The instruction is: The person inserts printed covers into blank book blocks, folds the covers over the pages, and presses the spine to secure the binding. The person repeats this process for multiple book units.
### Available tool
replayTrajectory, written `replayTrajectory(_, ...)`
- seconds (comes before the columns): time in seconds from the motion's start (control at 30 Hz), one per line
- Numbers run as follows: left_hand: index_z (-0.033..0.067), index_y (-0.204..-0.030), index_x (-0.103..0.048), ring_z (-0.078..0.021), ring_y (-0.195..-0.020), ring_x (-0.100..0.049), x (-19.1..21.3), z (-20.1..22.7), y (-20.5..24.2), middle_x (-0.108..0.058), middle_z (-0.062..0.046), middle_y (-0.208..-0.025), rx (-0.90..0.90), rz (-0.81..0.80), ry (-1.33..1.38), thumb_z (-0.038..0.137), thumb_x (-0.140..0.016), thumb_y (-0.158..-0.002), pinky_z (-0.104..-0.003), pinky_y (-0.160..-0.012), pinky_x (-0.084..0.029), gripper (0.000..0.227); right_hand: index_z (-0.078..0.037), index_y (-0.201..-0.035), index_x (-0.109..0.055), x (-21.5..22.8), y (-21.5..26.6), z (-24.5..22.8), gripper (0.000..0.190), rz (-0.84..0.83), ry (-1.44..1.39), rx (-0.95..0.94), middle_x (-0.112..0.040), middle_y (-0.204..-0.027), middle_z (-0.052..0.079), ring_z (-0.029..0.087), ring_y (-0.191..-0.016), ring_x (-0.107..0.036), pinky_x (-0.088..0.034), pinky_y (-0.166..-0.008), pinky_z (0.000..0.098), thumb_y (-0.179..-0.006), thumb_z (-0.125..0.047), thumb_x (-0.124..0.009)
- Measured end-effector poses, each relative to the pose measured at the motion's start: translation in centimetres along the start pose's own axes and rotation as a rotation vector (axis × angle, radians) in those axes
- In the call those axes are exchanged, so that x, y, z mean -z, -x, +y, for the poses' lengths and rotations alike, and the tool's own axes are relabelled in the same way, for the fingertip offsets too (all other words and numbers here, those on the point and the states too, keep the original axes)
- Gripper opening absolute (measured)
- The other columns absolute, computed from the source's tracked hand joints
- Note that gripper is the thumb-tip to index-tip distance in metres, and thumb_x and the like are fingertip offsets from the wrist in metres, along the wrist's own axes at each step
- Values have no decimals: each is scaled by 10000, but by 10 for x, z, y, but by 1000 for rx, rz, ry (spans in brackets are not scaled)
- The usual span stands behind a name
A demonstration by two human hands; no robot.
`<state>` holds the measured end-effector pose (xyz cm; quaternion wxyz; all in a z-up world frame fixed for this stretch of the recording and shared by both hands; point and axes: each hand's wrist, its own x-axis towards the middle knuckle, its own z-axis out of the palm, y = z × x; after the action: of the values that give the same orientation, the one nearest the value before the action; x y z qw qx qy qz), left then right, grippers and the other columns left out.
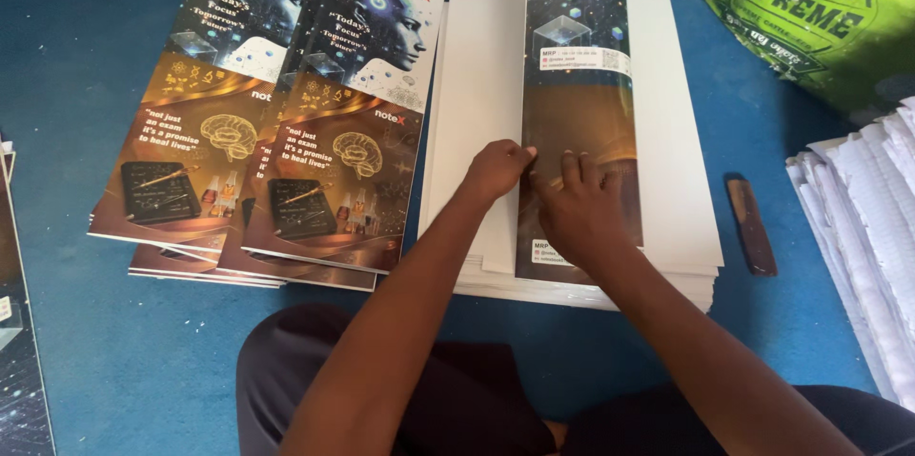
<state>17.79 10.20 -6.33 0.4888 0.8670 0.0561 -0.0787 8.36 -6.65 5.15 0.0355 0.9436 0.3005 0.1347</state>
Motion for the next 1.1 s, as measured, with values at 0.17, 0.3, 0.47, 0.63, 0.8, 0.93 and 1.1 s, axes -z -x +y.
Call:
replayTrajectory(0.17,6,-932,-760,-399,-1015,-675,-19,-31,-54,-725,-214,-1044,-340,-41,-542,399,-507,-1036,-484,-909,-533,479,-142,-1332,-651,7,-15,12,443,-98,-87,-97,-630,-1278,157,385,-1237,-554,-448,-921,602,-892,-189,-642)
replayTrajectory(0.3,-16,-1050,-712,-397,-911,-699,-4,-14,-59,-719,-216,-1074,-127,-213,-425,401,-493,-1029,-490,-788,-565,472,-85,-1267,-663,21,-31,41,297,-26,-306,-219,-629,-1284,198,380,-1177,-599,-489,-973,540,-998,-202,-617)
replayTrajectory(0.47,-34,-1188,-650,-385,-777,-726,18,8,-44,-714,-218,-1093,165,-315,-212,410,-481,-1019,-487,-619,-593,504,-59,-1424,-549,16,-59,89,584,29,-525,-440,-487,-1375,305,441,-1265,-520,-469,-1038,495,-939,-354,-688)
replayTrajectory(0.63,-48,-1093,-726,-400,-945,-693,2,-5,-56,-723,-234,-1117,-62,-255,-412,420,-501,-1041,-500,-837,-560,522,-49,-1579,-383,-18,-64,119,800,67,-778,-335,-272,-1620,330,477,-1510,-306,-339,-1188,498,-971,-460,-702)
replayTrajectory(0.8,-54,-1035,-748,-392,-1025,-678,6,-5,-50,-710,-275,-1101,118,-116,-233,429,-715,-826,-457,-927,-547,528,-65,-1618,-295,-50,-59,118,859,44,-895,-425,-181,-1664,316,460,-1530,-247,-298,-1198,468,-948,-455,-666)
replayTrajectory(0.93,-50,-988,-747,-369,-975,-722,28,23,-25,-731,-267,-1050,222,7,-63,404,-824,-620,-415,-839,-590,590,-75,-1619,-332,-57,-56,118,859,40,-760,-443,-227,-1661,313,464,-1529,-284,-319,-1206,464,-925,-450,-673)
replayTrajectory(1.1,-62,-953,-740,-345,-926,-768,38,47,-10,-768,-244,-1004,240,79,55,464,-856,-626,-387,-789,-597,630,-75,-1633,-323,-58,-62,119,862,39,-732,-471,-222,-1656,329,479,-1535,-276,-318,-1222,474,-962,-483,-677)
